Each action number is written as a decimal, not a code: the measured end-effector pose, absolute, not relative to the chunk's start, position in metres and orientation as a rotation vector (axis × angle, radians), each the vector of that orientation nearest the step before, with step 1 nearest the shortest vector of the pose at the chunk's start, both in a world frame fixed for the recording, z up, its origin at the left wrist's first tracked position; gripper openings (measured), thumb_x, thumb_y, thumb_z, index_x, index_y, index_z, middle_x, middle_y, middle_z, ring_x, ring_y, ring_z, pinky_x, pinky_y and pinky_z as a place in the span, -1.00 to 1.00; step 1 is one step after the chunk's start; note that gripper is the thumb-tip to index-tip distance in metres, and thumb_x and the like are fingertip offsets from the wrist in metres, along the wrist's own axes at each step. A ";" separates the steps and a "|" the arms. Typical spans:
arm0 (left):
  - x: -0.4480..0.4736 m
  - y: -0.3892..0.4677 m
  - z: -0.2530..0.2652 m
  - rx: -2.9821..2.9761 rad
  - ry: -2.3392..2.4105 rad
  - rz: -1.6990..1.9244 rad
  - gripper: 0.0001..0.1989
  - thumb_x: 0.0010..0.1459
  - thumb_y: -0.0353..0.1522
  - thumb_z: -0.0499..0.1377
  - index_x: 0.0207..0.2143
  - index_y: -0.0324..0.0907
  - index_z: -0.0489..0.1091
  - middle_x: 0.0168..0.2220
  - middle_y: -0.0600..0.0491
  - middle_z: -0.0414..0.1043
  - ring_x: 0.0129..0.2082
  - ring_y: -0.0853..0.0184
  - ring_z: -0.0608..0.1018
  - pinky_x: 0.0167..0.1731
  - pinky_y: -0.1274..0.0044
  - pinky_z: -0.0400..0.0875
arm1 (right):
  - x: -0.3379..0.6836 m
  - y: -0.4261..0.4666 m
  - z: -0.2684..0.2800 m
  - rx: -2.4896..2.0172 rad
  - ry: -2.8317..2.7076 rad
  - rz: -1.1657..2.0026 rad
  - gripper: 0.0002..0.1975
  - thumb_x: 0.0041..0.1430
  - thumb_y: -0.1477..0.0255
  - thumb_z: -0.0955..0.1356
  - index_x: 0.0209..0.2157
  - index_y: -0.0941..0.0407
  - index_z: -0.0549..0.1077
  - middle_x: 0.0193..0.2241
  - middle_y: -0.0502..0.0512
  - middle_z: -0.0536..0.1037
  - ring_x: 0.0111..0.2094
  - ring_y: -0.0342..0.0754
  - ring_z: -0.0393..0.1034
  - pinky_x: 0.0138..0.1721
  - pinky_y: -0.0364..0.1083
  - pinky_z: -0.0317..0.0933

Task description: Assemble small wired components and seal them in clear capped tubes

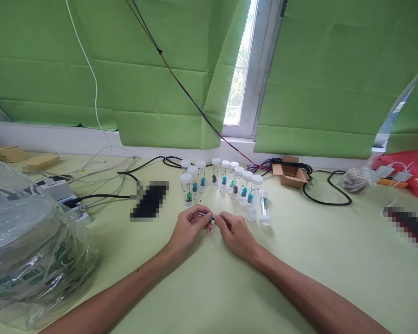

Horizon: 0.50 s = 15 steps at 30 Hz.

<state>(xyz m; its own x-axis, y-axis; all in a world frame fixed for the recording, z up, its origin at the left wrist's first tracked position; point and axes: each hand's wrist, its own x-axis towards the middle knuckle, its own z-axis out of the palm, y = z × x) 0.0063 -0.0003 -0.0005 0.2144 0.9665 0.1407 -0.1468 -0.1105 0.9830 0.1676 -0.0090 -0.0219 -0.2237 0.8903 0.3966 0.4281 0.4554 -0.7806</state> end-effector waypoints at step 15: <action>0.006 -0.001 0.001 1.314 0.897 1.180 -0.78 0.03 -0.25 0.33 -0.39 -0.21 0.43 -0.53 0.10 0.43 -0.54 0.37 0.47 -0.48 0.51 0.42 | 0.169 -0.008 -0.023 -1.072 -1.867 0.664 -0.59 0.36 0.25 0.17 -0.57 0.11 0.22 -0.65 -0.12 0.15 -0.59 -0.20 -0.03 -0.53 -0.14 -0.09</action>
<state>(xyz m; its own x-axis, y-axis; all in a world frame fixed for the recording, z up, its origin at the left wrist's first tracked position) 0.0065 -0.0013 0.0014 0.2171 0.9664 0.1373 -0.1267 -0.1115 0.9857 0.1691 -0.0082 -0.0234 -0.2614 0.8716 0.4147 0.4137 0.4893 -0.7677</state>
